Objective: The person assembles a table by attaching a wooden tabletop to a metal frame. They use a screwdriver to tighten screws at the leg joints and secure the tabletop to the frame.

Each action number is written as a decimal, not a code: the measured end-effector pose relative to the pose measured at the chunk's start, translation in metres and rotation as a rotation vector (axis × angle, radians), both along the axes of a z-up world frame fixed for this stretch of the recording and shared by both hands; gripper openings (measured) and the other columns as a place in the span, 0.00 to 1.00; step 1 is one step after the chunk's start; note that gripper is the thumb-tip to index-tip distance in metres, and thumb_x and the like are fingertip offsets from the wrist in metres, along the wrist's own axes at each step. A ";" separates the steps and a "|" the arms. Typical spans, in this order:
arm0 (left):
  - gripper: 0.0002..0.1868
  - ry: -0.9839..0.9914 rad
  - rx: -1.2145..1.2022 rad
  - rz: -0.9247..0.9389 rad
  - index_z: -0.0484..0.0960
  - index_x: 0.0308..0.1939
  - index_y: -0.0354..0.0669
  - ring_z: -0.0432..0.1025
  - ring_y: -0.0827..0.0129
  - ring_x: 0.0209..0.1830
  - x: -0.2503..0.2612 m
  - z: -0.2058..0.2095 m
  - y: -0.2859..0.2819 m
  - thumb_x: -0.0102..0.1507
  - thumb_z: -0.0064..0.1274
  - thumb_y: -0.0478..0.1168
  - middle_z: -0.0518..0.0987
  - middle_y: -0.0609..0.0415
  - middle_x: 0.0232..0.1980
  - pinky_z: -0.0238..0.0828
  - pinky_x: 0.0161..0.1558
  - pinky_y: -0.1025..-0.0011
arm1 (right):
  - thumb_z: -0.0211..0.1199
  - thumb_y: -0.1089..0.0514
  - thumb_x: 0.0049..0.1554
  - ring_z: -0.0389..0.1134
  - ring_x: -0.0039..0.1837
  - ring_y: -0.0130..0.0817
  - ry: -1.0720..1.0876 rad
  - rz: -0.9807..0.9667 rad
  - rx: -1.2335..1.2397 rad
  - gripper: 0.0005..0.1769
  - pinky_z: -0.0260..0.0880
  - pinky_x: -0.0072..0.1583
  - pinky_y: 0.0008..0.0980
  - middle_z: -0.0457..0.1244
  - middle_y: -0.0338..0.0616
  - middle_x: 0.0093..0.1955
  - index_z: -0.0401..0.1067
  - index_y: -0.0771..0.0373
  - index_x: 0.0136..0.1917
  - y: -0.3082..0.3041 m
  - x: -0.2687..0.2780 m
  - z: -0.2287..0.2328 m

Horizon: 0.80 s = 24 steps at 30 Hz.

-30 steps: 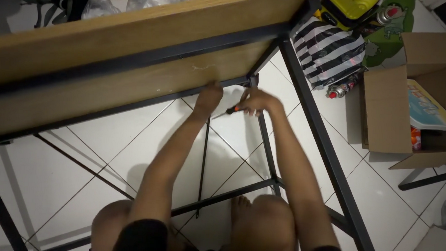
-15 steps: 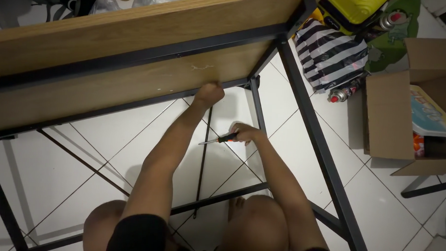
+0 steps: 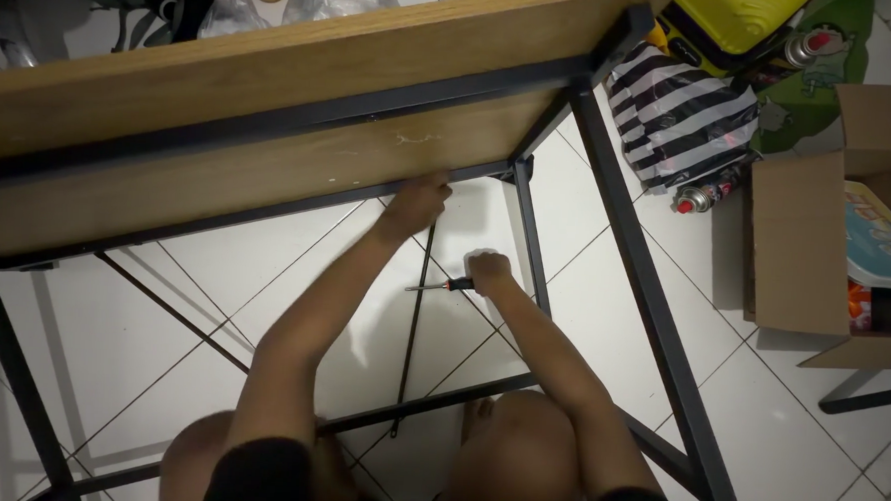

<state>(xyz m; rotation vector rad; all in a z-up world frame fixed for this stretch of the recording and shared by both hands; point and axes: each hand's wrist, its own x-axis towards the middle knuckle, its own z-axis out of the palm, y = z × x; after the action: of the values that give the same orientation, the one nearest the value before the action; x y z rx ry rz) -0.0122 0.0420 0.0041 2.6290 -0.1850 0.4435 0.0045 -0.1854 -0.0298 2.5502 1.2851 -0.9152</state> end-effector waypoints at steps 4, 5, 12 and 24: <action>0.09 0.081 -0.562 0.144 0.84 0.43 0.36 0.78 0.58 0.45 -0.049 0.029 -0.014 0.59 0.55 0.30 0.76 0.46 0.50 0.79 0.47 0.67 | 0.77 0.45 0.47 0.71 0.53 0.46 -0.035 -0.070 0.033 0.22 0.74 0.51 0.44 0.69 0.48 0.48 0.76 0.61 0.46 0.035 0.002 0.034; 0.09 0.135 -0.740 0.217 0.84 0.44 0.37 0.78 0.61 0.44 -0.059 0.033 -0.019 0.60 0.55 0.29 0.76 0.47 0.49 0.80 0.46 0.70 | 0.77 0.43 0.46 0.71 0.54 0.46 0.020 -0.050 0.030 0.24 0.73 0.52 0.43 0.69 0.48 0.48 0.75 0.62 0.46 0.041 -0.001 0.035; 0.13 0.044 -1.409 0.451 0.81 0.50 0.30 0.79 0.67 0.49 -0.109 0.050 -0.024 0.61 0.56 0.27 0.81 0.49 0.48 0.78 0.54 0.66 | 0.73 0.51 0.46 0.72 0.54 0.45 0.031 0.241 -0.080 0.19 0.74 0.52 0.40 0.69 0.48 0.52 0.76 0.64 0.48 0.058 -0.024 -0.016; 0.13 0.038 -1.727 0.499 0.80 0.54 0.34 0.77 0.66 0.49 -0.148 0.065 -0.001 0.66 0.48 0.29 0.78 0.52 0.49 0.78 0.58 0.59 | 0.70 0.34 0.49 0.72 0.59 0.44 -0.032 -0.118 -0.152 0.35 0.74 0.55 0.43 0.69 0.47 0.58 0.72 0.63 0.57 0.068 0.025 -0.043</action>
<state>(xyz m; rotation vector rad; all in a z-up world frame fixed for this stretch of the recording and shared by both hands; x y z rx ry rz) -0.1606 0.0409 0.0694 0.9290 0.6181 0.3938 0.0291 -0.1172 -0.0731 2.5324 1.0241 -0.9511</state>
